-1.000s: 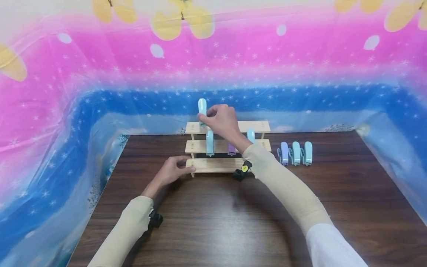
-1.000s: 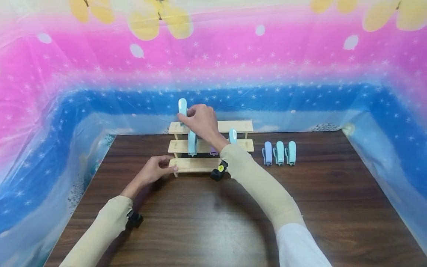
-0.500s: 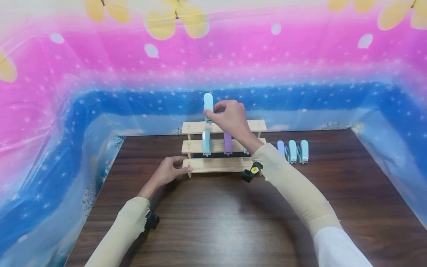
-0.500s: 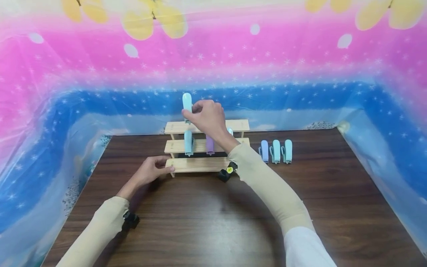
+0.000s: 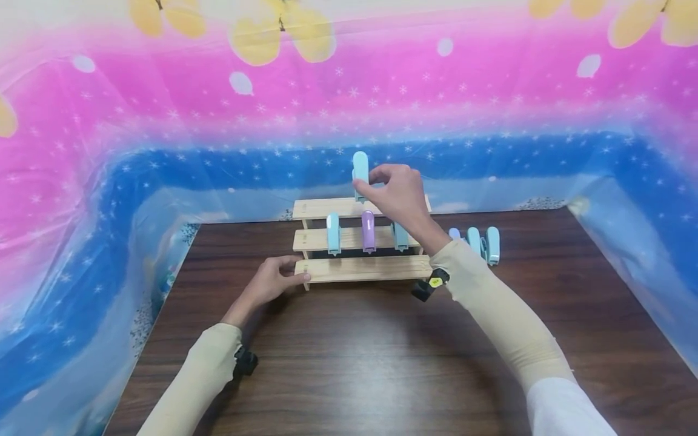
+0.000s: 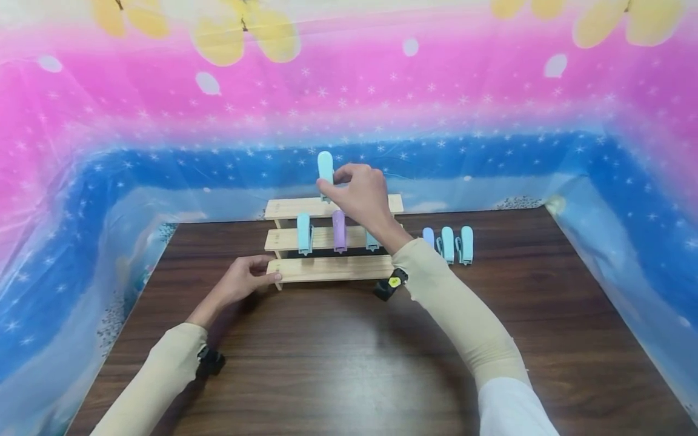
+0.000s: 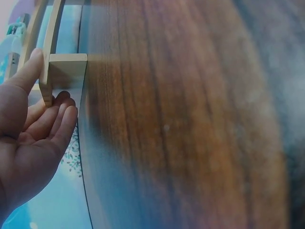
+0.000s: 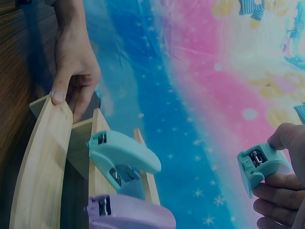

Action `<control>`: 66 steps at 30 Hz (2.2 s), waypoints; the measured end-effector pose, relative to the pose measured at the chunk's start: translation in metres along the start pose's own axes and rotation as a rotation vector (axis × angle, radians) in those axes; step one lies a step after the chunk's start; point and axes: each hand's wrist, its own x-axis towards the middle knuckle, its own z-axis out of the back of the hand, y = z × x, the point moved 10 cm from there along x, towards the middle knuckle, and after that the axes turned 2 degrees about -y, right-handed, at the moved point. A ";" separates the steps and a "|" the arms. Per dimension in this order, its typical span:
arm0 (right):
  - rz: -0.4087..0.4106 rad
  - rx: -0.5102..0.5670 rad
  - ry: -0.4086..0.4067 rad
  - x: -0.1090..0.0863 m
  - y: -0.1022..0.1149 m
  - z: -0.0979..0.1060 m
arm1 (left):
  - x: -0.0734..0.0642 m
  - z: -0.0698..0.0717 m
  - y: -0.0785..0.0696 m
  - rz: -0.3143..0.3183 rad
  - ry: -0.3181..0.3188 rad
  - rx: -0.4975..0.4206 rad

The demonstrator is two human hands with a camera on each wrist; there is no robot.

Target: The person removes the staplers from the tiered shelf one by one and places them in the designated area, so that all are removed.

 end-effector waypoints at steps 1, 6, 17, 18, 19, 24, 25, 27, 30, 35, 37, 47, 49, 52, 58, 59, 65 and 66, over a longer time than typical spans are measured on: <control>0.002 -0.002 -0.006 -0.001 -0.001 0.002 | 0.000 0.000 0.001 0.001 0.000 0.001; -0.028 0.008 -0.027 -0.005 -0.013 0.015 | 0.001 0.001 0.003 0.008 0.000 0.009; -0.030 0.047 -0.067 -0.012 -0.039 0.040 | -0.003 0.002 0.001 0.018 -0.002 -0.003; -0.037 0.047 -0.070 -0.013 -0.042 0.042 | -0.003 0.002 0.000 0.016 -0.001 -0.005; -0.046 0.046 -0.072 -0.014 -0.045 0.044 | -0.003 0.002 0.000 0.018 -0.003 -0.006; -0.064 0.025 -0.081 -0.017 -0.058 0.054 | -0.003 0.002 -0.002 0.016 -0.002 -0.013; -0.066 0.024 -0.083 -0.018 -0.061 0.056 | -0.003 0.002 -0.002 0.016 0.000 -0.015; -0.078 0.026 -0.085 -0.019 -0.067 0.060 | -0.002 0.001 -0.002 0.016 0.001 -0.017; -0.114 0.036 -0.092 -0.023 -0.077 0.068 | -0.002 0.000 -0.003 0.015 0.002 -0.015; -0.157 0.060 -0.106 -0.030 -0.094 0.079 | -0.001 -0.001 -0.003 0.010 0.008 -0.016; -0.171 0.056 -0.110 -0.032 -0.100 0.083 | -0.001 -0.002 -0.003 0.007 0.009 -0.017; -0.183 -0.011 -0.176 -0.041 -0.127 0.108 | 0.000 -0.001 -0.002 -0.004 0.007 -0.009; -0.191 -0.017 -0.186 -0.044 -0.134 0.112 | 0.000 -0.001 -0.002 -0.003 0.005 -0.008; -0.206 -0.029 -0.201 -0.049 -0.143 0.117 | 0.000 -0.001 -0.002 -0.002 0.003 -0.008; -0.244 -0.054 -0.209 -0.058 -0.163 0.127 | 0.000 -0.001 -0.002 0.003 0.001 -0.010; -0.248 -0.057 -0.212 -0.059 -0.166 0.129 | -0.001 -0.001 -0.001 0.003 0.001 -0.009; -0.284 -0.089 -0.216 -0.067 -0.187 0.139 | -0.001 -0.002 0.000 0.005 0.000 -0.007; -0.291 -0.094 -0.216 -0.068 -0.191 0.141 | -0.001 -0.002 0.000 0.005 0.001 -0.007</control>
